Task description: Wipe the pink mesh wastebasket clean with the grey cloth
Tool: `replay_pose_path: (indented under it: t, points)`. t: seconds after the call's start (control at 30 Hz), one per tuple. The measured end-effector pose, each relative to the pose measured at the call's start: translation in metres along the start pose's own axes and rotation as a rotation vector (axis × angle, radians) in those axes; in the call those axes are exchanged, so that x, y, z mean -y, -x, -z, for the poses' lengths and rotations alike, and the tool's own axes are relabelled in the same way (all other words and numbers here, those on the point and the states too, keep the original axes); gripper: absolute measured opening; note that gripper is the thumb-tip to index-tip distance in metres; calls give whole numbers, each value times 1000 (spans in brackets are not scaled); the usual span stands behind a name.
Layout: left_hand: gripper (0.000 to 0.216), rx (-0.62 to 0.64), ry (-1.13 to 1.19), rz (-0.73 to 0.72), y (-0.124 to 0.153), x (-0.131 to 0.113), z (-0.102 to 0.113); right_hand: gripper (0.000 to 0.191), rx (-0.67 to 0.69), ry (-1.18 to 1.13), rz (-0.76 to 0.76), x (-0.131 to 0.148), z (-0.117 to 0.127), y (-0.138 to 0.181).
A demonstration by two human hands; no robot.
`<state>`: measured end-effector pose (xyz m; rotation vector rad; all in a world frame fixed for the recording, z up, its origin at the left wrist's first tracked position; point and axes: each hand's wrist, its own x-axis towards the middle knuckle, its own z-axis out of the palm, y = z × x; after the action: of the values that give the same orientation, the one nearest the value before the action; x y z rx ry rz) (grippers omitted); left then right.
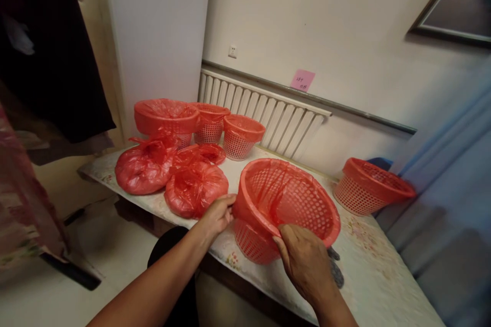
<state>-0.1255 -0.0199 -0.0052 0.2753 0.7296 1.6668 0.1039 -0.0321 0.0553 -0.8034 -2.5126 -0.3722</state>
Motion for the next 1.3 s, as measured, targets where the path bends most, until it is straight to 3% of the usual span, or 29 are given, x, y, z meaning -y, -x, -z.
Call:
replay_pose_path:
  t: [0.2,0.3,0.4,0.77,0.9,1.1,1.3]
  points:
    - [18,-148,-43,-61,24,14,9,28,12,28,-7,2,2,-1]
    - [25,-69,-18,-55,38,22,-1,27,25,45,-13,1,3,-3]
    - [16,45,32,-39,46,28,-7,26,34,51,-10,1,4,-5]
    - [24,225,59,2,61,47,-5,26,54,68,-31,4,2,-10]
    - [29,223,68,47,60,55,0,25,53,77,-38,5,1,-11]
    - [12,145,118,76,57,65,14,25,56,84,-40,5,0,-10]
    - [32,321,106,97,67,68,7,24,65,76,-51,5,0,-11]
